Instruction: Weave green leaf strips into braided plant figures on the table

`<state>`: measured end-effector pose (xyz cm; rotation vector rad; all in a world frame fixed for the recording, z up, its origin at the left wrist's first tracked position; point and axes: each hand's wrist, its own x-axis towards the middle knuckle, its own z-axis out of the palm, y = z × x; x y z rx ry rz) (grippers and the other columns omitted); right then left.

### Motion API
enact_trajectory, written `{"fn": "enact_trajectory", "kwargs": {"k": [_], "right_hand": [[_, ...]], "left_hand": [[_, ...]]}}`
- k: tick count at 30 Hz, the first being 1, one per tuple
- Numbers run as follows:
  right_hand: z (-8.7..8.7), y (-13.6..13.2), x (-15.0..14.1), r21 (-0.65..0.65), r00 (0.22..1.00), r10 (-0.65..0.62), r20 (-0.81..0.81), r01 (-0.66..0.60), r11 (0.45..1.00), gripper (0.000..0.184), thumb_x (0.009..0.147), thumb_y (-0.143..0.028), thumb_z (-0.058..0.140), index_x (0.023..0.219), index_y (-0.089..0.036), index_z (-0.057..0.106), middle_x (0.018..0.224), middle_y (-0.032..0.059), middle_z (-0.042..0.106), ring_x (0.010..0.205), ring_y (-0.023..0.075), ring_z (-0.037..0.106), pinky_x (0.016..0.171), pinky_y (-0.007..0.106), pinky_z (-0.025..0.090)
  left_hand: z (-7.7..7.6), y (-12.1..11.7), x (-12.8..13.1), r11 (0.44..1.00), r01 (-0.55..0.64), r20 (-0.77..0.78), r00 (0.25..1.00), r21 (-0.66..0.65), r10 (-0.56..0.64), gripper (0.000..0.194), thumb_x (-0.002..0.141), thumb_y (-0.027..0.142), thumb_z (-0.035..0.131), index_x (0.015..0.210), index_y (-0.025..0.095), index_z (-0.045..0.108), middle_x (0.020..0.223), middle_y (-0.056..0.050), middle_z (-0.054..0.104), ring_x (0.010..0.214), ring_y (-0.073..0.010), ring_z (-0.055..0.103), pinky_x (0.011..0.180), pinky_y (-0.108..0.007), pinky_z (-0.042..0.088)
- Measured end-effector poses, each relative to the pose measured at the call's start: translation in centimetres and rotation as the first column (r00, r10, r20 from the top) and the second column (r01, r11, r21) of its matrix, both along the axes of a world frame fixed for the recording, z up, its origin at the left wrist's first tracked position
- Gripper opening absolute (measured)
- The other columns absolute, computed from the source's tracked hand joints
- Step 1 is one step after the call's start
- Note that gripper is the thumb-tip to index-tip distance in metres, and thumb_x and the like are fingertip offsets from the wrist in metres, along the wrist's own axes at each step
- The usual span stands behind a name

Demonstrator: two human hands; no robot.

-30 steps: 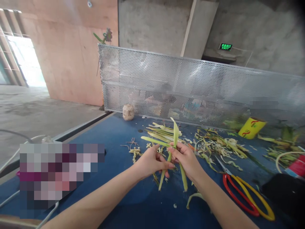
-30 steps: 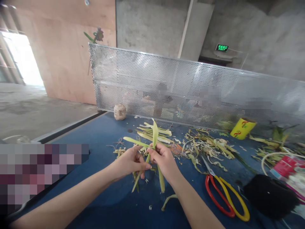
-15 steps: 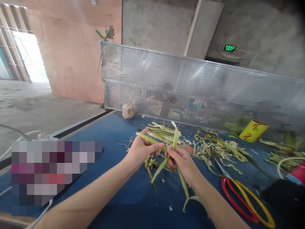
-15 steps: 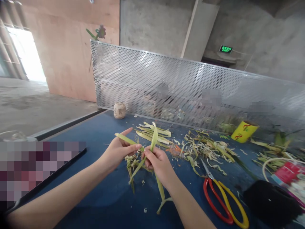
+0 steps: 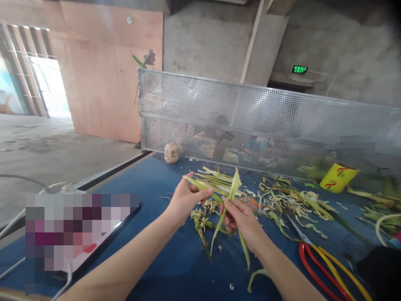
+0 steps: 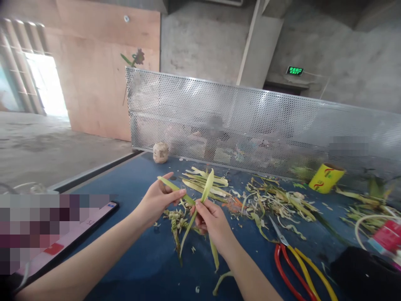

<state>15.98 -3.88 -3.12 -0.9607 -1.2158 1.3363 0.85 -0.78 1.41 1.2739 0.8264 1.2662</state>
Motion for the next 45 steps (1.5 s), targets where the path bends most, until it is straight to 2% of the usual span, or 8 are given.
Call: {"fn": "enact_trajectory", "kwargs": {"k": [6, 11, 17, 25, 30, 36, 42, 45], "right_hand": [[0.5, -0.1, 0.2, 0.079, 0.997, 0.033, -0.074, -0.028, 0.996, 0.034, 0.074, -0.05, 0.056, 0.082, -0.017, 0.055, 0.056, -0.0043, 0.044, 0.043, 0.0057, 0.031, 0.044, 0.022, 0.026], [0.5, -0.1, 0.6, 0.16, 0.986, -0.026, 0.165, -0.001, 0.987, 0.031, 0.073, -0.045, 0.059, 0.085, -0.017, 0.057, 0.053, -0.0055, 0.042, 0.045, 0.0073, 0.034, 0.045, 0.022, 0.027], [0.5, -0.1, 0.9, 0.207, 0.978, -0.111, 0.179, 0.073, 0.976, 0.029, 0.074, -0.043, 0.058, 0.085, -0.016, 0.057, 0.058, -0.0038, 0.048, 0.048, 0.0073, 0.037, 0.045, 0.021, 0.028], [0.5, -0.4, -0.5, 0.127, 0.987, -0.133, -0.095, 0.144, 0.981, 0.024, 0.078, -0.039, 0.056, 0.069, -0.018, 0.047, 0.045, -0.0091, 0.034, 0.039, 0.0049, 0.028, 0.04, 0.019, 0.024], [0.5, -0.1, -0.1, 0.075, 0.99, -0.111, -0.081, 0.118, 0.99, 0.025, 0.077, -0.039, 0.057, 0.069, -0.017, 0.049, 0.048, -0.0082, 0.036, 0.041, 0.0046, 0.03, 0.042, 0.019, 0.028], [1.6, -0.1, 1.6, 0.092, 0.999, 0.042, -0.021, -0.04, 0.995, 0.036, 0.079, -0.038, 0.054, 0.11, -0.021, 0.044, 0.057, -0.0047, 0.05, 0.05, 0.0092, 0.042, 0.048, 0.022, 0.031], [2.3, -0.6, 1.4, 0.19, 0.983, 0.027, 0.182, -0.063, 0.98, 0.042, 0.08, -0.032, 0.054, 0.115, -0.017, 0.037, 0.054, -0.0054, 0.051, 0.054, 0.0112, 0.047, 0.053, 0.025, 0.035], [2.1, -0.8, 0.7, 0.194, 0.981, 0.007, 0.196, -0.046, 0.98, 0.047, 0.079, -0.03, 0.054, 0.118, -0.016, 0.031, 0.055, -0.0057, 0.053, 0.054, 0.0112, 0.049, 0.053, 0.025, 0.035]], "left_hand": [[-1.8, -0.4, 0.7, 0.974, 0.223, -0.007, 0.975, -0.025, -0.223, 0.121, 0.054, 0.014, 0.076, 0.135, 0.008, -0.014, 0.066, 0.002, 0.061, 0.061, -0.0117, 0.057, 0.058, -0.024, 0.044], [-1.9, -0.6, 0.4, 0.96, 0.279, -0.155, 0.948, -0.015, -0.278, 0.114, 0.061, 0.018, 0.073, 0.136, 0.01, -0.013, 0.053, 0.006, 0.056, 0.047, -0.0093, 0.052, 0.048, -0.022, 0.041], [-0.8, -0.9, 0.1, 0.925, 0.377, -0.091, 0.921, -0.042, -0.379, 0.097, 0.073, 0.019, 0.062, 0.136, 0.015, -0.011, 0.066, -0.003, 0.064, 0.055, -0.0161, 0.061, 0.041, -0.021, 0.041], [-0.5, -2.1, 0.7, 0.919, 0.356, 0.048, 0.934, -0.167, -0.353, 0.086, 0.072, 0.012, 0.062, 0.135, 0.008, 0.003, 0.049, 0.008, 0.052, 0.041, -0.0042, 0.042, 0.038, -0.014, 0.028], [-0.9, -2.4, 0.9, 0.903, 0.36, 0.038, 0.932, -0.234, -0.362, 0.067, 0.073, 0.014, 0.061, 0.126, 0.005, 0.021, 0.045, 0.009, 0.048, 0.038, -0.0032, 0.037, 0.037, -0.015, 0.027], [-0.8, -1.8, 0.6, 0.97, 0.241, -0.109, 0.964, -0.016, -0.242, 0.077, 0.07, 0.02, 0.064, 0.13, 0.01, 0.017, 0.064, 0.002, 0.058, 0.05, -0.0104, 0.053, 0.042, -0.02, 0.041], [-0.5, -1.8, 0.4, 0.965, 0.234, -0.128, 0.967, 0.119, -0.218, 0.083, 0.067, 0.021, 0.066, 0.134, 0.024, 0.017, 0.103, -0.008, 0.055, 0.068, -0.0121, 0.054, 0.042, -0.019, 0.044], [-0.8, -1.8, 0.4, 0.949, 0.267, -0.182, 0.955, 0.169, -0.236, 0.089, 0.067, 0.019, 0.066, 0.136, 0.024, 0.011, 0.1, -0.007, 0.058, 0.072, -0.0133, 0.056, 0.047, -0.019, 0.044]]}}
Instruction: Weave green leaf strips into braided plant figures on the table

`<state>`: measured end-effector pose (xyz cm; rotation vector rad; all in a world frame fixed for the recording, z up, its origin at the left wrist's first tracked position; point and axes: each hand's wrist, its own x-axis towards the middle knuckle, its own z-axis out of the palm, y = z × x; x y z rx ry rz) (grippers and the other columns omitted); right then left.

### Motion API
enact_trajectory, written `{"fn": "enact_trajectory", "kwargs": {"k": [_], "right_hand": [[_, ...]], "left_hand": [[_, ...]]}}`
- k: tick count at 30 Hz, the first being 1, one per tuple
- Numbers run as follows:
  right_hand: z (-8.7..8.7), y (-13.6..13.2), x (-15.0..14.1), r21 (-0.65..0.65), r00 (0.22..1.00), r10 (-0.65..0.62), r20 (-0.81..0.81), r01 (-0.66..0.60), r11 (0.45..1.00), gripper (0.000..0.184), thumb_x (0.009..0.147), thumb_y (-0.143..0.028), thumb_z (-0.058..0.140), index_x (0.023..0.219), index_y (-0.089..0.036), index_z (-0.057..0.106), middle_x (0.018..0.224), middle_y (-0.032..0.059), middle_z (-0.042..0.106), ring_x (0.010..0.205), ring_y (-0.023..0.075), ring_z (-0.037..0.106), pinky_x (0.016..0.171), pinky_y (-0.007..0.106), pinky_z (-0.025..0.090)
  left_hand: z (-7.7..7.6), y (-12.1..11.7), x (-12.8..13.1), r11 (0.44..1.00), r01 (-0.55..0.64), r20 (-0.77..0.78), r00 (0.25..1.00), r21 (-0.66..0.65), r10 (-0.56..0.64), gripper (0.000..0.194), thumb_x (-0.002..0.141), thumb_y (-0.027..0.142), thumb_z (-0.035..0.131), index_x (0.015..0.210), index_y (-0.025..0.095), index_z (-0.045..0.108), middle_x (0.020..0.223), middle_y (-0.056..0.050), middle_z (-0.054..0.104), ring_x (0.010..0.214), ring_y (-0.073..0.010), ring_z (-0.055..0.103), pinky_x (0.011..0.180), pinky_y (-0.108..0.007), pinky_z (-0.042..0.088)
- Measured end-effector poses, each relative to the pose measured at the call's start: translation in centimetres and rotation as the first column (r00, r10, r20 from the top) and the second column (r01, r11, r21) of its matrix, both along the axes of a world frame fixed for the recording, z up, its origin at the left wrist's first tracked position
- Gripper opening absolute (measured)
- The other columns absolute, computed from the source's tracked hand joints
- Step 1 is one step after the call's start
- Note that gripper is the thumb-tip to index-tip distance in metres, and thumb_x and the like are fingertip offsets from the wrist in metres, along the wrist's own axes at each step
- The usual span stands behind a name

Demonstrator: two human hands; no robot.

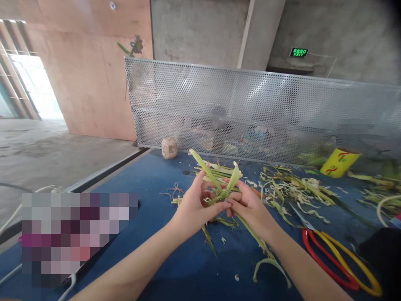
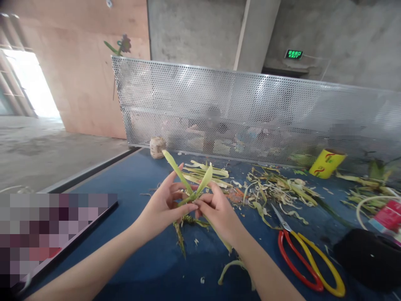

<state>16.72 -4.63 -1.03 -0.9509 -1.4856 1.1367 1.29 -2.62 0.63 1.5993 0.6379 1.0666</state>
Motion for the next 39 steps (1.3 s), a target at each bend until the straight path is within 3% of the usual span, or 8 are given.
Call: {"fn": "enact_trajectory", "kwargs": {"k": [3, 9, 13, 19, 26, 31, 36, 39], "right_hand": [[-0.1, -0.1, -0.3, 0.0, 1.0, -0.016, 0.014, 0.016, 1.0, 0.049, 0.08, -0.03, 0.054, 0.12, -0.018, 0.029, 0.053, -0.0065, 0.052, 0.049, 0.0107, 0.047, 0.05, 0.024, 0.034], [-0.1, -0.2, 0.5, -0.063, 0.983, 0.162, -0.086, -0.167, 0.984, 0.043, 0.081, -0.033, 0.052, 0.118, -0.02, 0.034, 0.059, -0.0038, 0.055, 0.05, 0.0099, 0.046, 0.049, 0.024, 0.032], [-0.2, 0.0, 0.8, -0.079, 0.986, 0.151, -0.069, -0.157, 0.984, 0.044, 0.078, -0.028, 0.057, 0.117, -0.02, 0.038, 0.059, -0.0041, 0.056, 0.051, 0.0096, 0.046, 0.05, 0.024, 0.033], [-0.3, 0.2, 0.1, -0.05, 0.99, 0.123, 0.066, -0.12, 0.992, 0.035, 0.079, -0.021, 0.054, 0.112, -0.017, 0.043, 0.054, -0.0049, 0.056, 0.052, 0.0113, 0.051, 0.052, 0.026, 0.036], [-0.2, 0.0, 0.2, -0.037, 0.991, 0.082, 0.111, -0.078, 0.996, 0.056, 0.077, -0.019, 0.056, 0.127, -0.018, 0.031, 0.057, -0.0049, 0.06, 0.055, 0.0123, 0.055, 0.053, 0.026, 0.039], [0.2, -0.4, 0.3, -0.012, 0.984, 0.124, 0.13, -0.123, 0.992, 0.053, 0.083, -0.024, 0.049, 0.131, -0.017, 0.028, 0.057, -0.0035, 0.06, 0.051, 0.0101, 0.049, 0.051, 0.024, 0.037], [0.6, -0.8, 0.1, 0.013, 0.979, 0.186, 0.087, -0.188, 0.982, 0.062, 0.084, -0.027, 0.047, 0.137, -0.019, 0.017, 0.054, -0.005, 0.056, 0.051, 0.0104, 0.05, 0.052, 0.024, 0.04], [0.8, -1.0, 0.2, 0.027, 0.976, 0.198, 0.091, -0.201, 0.979, 0.066, 0.085, -0.026, 0.047, 0.139, -0.02, 0.011, 0.054, -0.0054, 0.055, 0.049, 0.0099, 0.048, 0.052, 0.024, 0.041]], "left_hand": [[-0.1, 0.1, -0.1, 0.999, -0.022, -0.018, 1.0, 0.028, 0.023, 0.092, 0.067, 0.017, 0.067, 0.137, 0.019, 0.007, 0.079, -0.003, 0.06, 0.067, -0.0128, 0.056, 0.052, -0.021, 0.045], [0.4, 0.4, -0.3, 0.999, -0.039, -0.022, 0.999, -0.017, 0.039, 0.094, 0.066, 0.018, 0.067, 0.137, 0.023, 0.004, 0.066, 0.004, 0.057, 0.045, -0.0092, 0.054, 0.037, -0.018, 0.039], [0.2, 0.4, -0.2, 0.999, -0.048, -0.036, 0.998, -0.018, 0.047, 0.087, 0.071, 0.021, 0.062, 0.136, 0.024, 0.005, 0.065, 0.005, 0.053, 0.041, -0.0097, 0.053, 0.035, -0.019, 0.039], [-0.3, 0.5, -0.3, 0.992, -0.021, -0.13, 0.991, 0.128, 0.038, 0.078, 0.077, 0.019, 0.055, 0.138, 0.027, 0.007, 0.086, -0.002, 0.058, 0.057, -0.0105, 0.057, 0.052, -0.025, 0.048], [-0.2, 0.8, -0.4, 0.996, 0.065, -0.061, 0.996, -0.069, -0.069, 0.093, 0.071, 0.019, 0.063, 0.138, 0.025, -0.001, 0.071, 0.004, 0.052, 0.049, -0.0079, 0.053, 0.041, -0.018, 0.038], [-0.1, 1.0, -0.6, 0.994, 0.088, -0.022, 0.996, -0.067, -0.089, 0.092, 0.073, 0.02, 0.062, 0.138, 0.023, -0.003, 0.068, 0.005, 0.049, 0.044, -0.0058, 0.05, 0.04, -0.018, 0.039], [0.4, 1.0, -0.9, 0.99, 0.118, 0.032, 0.993, -0.074, -0.116, 0.095, 0.072, 0.02, 0.064, 0.137, 0.022, -0.006, 0.073, 0.002, 0.055, 0.043, -0.0064, 0.051, 0.042, -0.021, 0.045], [0.7, 1.0, -1.0, 0.99, 0.13, 0.072, 0.989, -0.054, -0.126, 0.089, 0.071, 0.021, 0.065, 0.135, 0.025, 0.003, 0.082, -0.001, 0.059, 0.044, -0.006, 0.052, 0.043, -0.022, 0.046]]}}
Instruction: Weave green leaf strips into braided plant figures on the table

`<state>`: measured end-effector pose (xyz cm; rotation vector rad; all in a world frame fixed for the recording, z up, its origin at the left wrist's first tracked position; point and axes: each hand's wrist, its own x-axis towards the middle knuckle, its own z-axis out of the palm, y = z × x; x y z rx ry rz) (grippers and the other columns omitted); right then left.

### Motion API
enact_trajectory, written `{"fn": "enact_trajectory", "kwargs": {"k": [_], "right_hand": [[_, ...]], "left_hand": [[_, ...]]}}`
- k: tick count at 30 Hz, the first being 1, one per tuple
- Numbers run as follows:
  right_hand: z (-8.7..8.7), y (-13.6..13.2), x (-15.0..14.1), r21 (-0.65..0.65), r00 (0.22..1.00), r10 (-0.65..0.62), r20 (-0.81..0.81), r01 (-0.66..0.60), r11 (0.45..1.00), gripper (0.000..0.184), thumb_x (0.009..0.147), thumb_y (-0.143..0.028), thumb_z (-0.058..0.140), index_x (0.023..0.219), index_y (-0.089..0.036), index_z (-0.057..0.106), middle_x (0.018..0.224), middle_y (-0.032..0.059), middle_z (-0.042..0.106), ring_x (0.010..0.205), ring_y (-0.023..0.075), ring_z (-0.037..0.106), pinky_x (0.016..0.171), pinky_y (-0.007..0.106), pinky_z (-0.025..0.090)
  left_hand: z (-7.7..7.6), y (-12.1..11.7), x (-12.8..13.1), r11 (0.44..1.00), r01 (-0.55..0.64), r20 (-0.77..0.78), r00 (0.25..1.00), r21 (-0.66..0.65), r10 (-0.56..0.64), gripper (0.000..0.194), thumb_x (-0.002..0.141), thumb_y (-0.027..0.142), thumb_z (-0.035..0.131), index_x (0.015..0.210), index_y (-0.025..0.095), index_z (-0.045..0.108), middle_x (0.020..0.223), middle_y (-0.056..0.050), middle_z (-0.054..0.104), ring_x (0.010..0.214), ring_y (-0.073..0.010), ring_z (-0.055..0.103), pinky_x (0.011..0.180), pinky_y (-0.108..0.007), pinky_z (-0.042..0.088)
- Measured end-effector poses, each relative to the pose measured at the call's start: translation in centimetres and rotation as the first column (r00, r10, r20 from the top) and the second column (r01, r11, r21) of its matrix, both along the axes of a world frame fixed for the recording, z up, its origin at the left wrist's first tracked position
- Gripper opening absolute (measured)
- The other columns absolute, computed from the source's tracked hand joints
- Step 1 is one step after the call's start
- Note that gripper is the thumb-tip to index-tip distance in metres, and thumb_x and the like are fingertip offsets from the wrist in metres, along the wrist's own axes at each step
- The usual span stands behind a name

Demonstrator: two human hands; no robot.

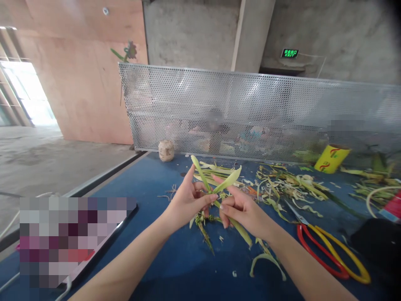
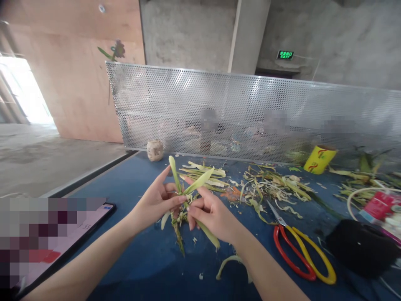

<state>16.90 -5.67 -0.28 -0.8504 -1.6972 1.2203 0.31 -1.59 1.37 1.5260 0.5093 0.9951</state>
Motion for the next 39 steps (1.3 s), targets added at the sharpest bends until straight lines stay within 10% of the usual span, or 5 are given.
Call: {"fn": "enact_trajectory", "kwargs": {"k": [6, 17, 27, 39], "right_hand": [[-0.4, 0.2, 0.1, -0.041, 0.998, -0.011, -0.063, 0.008, 0.999, 0.064, 0.083, -0.025, 0.049, 0.138, -0.019, 0.016, 0.053, -0.0058, 0.056, 0.047, 0.0092, 0.048, 0.051, 0.023, 0.04], [-1.5, 1.4, 0.1, 0.059, 0.962, -0.269, -0.055, 0.272, 0.961, 0.024, 0.077, -0.035, 0.058, 0.095, -0.021, 0.064, 0.063, -0.0008, 0.057, 0.056, 0.0104, 0.049, 0.053, 0.024, 0.039], [-1.5, 1.1, -0.3, -0.012, 0.879, -0.389, -0.276, 0.402, 0.916, 0.016, 0.067, -0.035, 0.067, 0.065, -0.02, 0.068, 0.053, -0.0012, 0.057, 0.051, 0.0104, 0.05, 0.05, 0.024, 0.041], [-1.5, 1.2, -0.6, -0.059, 0.852, -0.464, -0.244, 0.465, 0.883, 0.021, 0.067, -0.036, 0.066, 0.06, -0.016, 0.066, 0.046, -0.0024, 0.05, 0.038, 0.0059, 0.035, 0.037, 0.021, 0.024]], "left_hand": [[0.1, 0.2, 0.1, 1.0, -0.017, 0.0, 1.0, -0.013, 0.017, 0.069, 0.068, 0.022, 0.068, 0.123, 0.018, 0.026, 0.08, -0.002, 0.06, 0.041, -0.0035, 0.048, 0.039, -0.018, 0.042], [-0.7, 0.2, 0.7, 0.979, -0.05, -0.022, 0.999, -0.198, 0.047, 0.095, 0.078, 0.029, 0.058, 0.136, 0.017, -0.017, 0.05, 0.008, 0.05, 0.037, -0.006, 0.04, 0.034, -0.016, 0.029], [0.3, -0.8, 0.8, 0.979, 0.084, -0.094, 0.99, -0.187, -0.103, 0.062, 0.07, 0.026, 0.067, 0.121, 0.017, 0.033, 0.063, 0.003, 0.055, 0.042, -0.0022, 0.039, 0.039, -0.015, 0.027], [-1.2, -0.3, 0.5, 0.989, 0.098, -0.167, 0.979, -0.108, -0.115, 0.061, 0.07, 0.024, 0.066, 0.12, 0.017, 0.031, 0.063, 0.005, 0.057, 0.038, -0.0039, 0.047, 0.038, -0.016, 0.04]]}}
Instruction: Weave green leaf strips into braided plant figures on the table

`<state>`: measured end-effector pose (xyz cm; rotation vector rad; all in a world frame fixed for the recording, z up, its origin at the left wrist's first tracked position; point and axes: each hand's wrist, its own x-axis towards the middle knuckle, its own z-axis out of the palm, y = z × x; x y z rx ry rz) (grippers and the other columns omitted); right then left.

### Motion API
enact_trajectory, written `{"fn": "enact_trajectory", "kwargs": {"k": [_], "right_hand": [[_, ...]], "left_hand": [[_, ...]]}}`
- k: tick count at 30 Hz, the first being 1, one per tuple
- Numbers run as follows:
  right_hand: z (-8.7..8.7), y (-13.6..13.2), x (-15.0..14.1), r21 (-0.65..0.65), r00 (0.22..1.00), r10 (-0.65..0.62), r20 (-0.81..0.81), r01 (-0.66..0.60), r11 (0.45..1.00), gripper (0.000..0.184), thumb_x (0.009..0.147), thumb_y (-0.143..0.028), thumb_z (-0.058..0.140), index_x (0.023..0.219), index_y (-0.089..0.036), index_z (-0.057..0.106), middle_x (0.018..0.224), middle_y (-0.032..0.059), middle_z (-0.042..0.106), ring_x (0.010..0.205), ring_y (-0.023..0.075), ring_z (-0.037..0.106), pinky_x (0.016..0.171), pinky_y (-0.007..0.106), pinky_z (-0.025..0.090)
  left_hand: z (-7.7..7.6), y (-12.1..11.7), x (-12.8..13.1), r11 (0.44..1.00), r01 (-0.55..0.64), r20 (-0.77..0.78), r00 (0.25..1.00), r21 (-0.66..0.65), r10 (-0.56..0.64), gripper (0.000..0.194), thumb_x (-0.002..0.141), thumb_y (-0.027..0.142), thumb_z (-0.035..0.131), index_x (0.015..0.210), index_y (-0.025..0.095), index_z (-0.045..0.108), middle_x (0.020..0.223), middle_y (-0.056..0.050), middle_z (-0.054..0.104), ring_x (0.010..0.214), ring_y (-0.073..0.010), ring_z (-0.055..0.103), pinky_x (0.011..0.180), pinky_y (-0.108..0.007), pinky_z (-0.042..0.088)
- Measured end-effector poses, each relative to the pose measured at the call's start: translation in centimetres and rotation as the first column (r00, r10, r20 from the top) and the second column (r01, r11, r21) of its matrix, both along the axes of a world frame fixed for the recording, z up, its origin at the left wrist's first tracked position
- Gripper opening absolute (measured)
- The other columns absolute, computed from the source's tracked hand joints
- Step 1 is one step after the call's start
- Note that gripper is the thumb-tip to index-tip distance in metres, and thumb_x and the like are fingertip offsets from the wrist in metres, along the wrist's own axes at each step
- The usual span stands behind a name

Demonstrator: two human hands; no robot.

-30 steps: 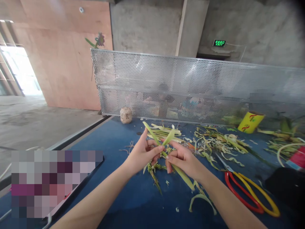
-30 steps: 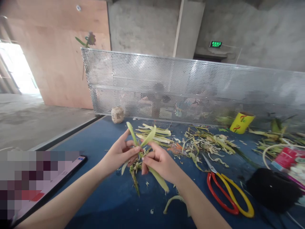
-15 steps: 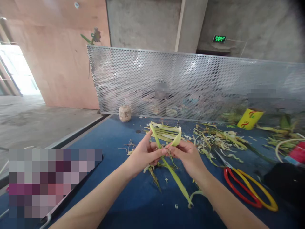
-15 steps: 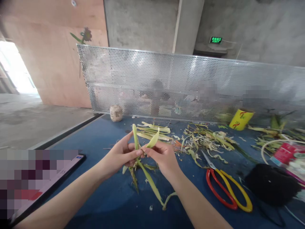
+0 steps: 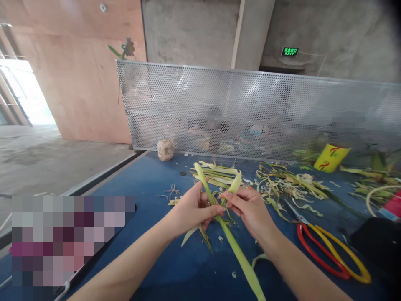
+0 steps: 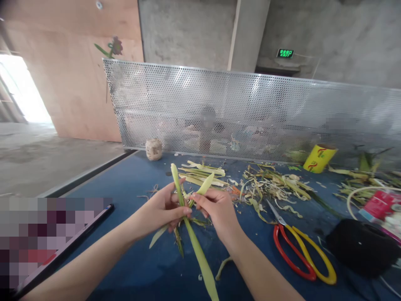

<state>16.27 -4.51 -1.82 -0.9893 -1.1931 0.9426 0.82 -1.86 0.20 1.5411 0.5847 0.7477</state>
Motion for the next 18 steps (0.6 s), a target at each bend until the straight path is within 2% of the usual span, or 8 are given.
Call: {"fn": "enact_trajectory", "kwargs": {"k": [4, 6, 7, 9, 10, 13, 15, 18], "right_hand": [[0.8, 0.2, 1.1, 0.048, 0.965, -0.027, 0.26, 0.015, 0.999, 0.028, 0.076, -0.039, 0.055, 0.063, -0.016, 0.064, 0.05, -0.0012, 0.051, 0.042, 0.0088, 0.042, 0.043, 0.023, 0.033], [1.3, 0.0, 1.8, 0.208, 0.868, -0.214, 0.449, 0.131, 0.969, 0.024, 0.079, -0.036, 0.052, 0.068, -0.017, 0.063, 0.058, 0.0009, 0.057, 0.05, 0.0115, 0.049, 0.05, 0.025, 0.039], [1.4, -0.2, 2.1, 0.342, 0.777, -0.368, 0.511, 0.209, 0.916, 0.022, 0.08, -0.033, 0.051, 0.069, -0.017, 0.062, 0.061, 0.0015, 0.058, 0.053, 0.0123, 0.05, 0.052, 0.026, 0.04], [1.6, -0.8, 2.3, 0.661, 0.564, -0.66, 0.496, 0.248, 0.708, 0.014, 0.08, -0.024, 0.051, 0.071, -0.017, 0.059, 0.061, 0.0015, 0.056, 0.055, 0.0128, 0.049, 0.056, 0.027, 0.04], [1.5, -1.2, 2.2, 0.788, 0.485, -0.752, 0.446, 0.186, 0.587, 0.008, 0.079, -0.019, 0.053, 0.074, -0.017, 0.059, 0.063, 0.0018, 0.057, 0.058, 0.0132, 0.05, 0.06, 0.029, 0.04], [1.2, -2.1, 1.1, 0.9, 0.329, -0.841, 0.429, -0.234, 0.368, 0.011, 0.076, -0.013, 0.057, 0.086, -0.016, 0.06, 0.071, 0.0032, 0.061, 0.068, 0.0147, 0.054, 0.074, 0.036, 0.037], [0.9, -2.4, 0.3, 0.819, 0.24, -0.839, 0.489, -0.457, 0.347, 0.015, 0.08, -0.013, 0.05, 0.09, -0.016, 0.062, 0.074, 0.0032, 0.063, 0.069, 0.0145, 0.055, 0.074, 0.036, 0.034], [0.5, -2.1, 0.0, 0.771, 0.169, -0.841, 0.513, -0.522, 0.366, 0.021, 0.084, -0.013, 0.045, 0.094, -0.018, 0.062, 0.077, 0.0024, 0.064, 0.07, 0.0141, 0.055, 0.073, 0.036, 0.031]], "left_hand": [[0.2, 0.1, 0.1, 0.993, -0.1, 0.076, 0.992, -0.066, 0.105, 0.07, 0.069, 0.022, 0.067, 0.125, 0.019, 0.025, 0.067, 0.002, 0.062, 0.047, -0.0114, 0.06, 0.048, -0.026, 0.052], [0.4, 0.1, 0.0, 0.979, -0.137, 0.11, 0.982, -0.149, 0.154, 0.069, 0.068, 0.019, 0.068, 0.124, 0.019, 0.027, 0.07, 0.0, 0.064, 0.055, -0.0144, 0.064, 0.058, -0.032, 0.056], [0.6, 0.1, 0.0, 0.97, -0.153, 0.123, 0.976, -0.191, 0.178, 0.066, 0.068, 0.018, 0.068, 0.122, 0.018, 0.03, 0.07, 0.0, 0.064, 0.059, -0.0154, 0.065, 0.062, -0.033, 0.056], [0.8, 0.2, -0.1, 0.95, -0.156, 0.144, 0.969, -0.269, 0.2, 0.058, 0.068, 0.015, 0.069, 0.116, 0.017, 0.036, 0.071, -0.001, 0.065, 0.066, -0.0166, 0.066, 0.067, -0.033, 0.056], [0.9, 0.2, -0.1, 0.94, -0.154, 0.152, 0.966, -0.304, 0.207, 0.053, 0.068, 0.014, 0.068, 0.112, 0.016, 0.039, 0.072, -0.002, 0.065, 0.067, -0.0167, 0.066, 0.069, -0.032, 0.055], [1.0, 0.1, 0.0, 0.914, -0.136, 0.183, 0.959, -0.381, 0.218, 0.034, 0.072, 0.011, 0.063, 0.101, 0.016, 0.045, 0.077, -0.004, 0.066, 0.068, -0.0154, 0.067, 0.07, -0.03, 0.054], [1.2, -0.1, 0.1, 0.903, -0.133, 0.208, 0.95, -0.409, 0.234, 0.02, 0.077, 0.01, 0.057, 0.093, 0.015, 0.046, 0.079, -0.005, 0.066, 0.07, -0.0148, 0.067, 0.072, -0.028, 0.053], [1.5, -0.3, 0.2, 0.882, -0.155, 0.224, 0.934, -0.445, 0.277, 0.007, 0.082, 0.01, 0.049, 0.086, 0.015, 0.046, 0.081, -0.006, 0.066, 0.07, -0.0143, 0.067, 0.069, -0.025, 0.053]]}}
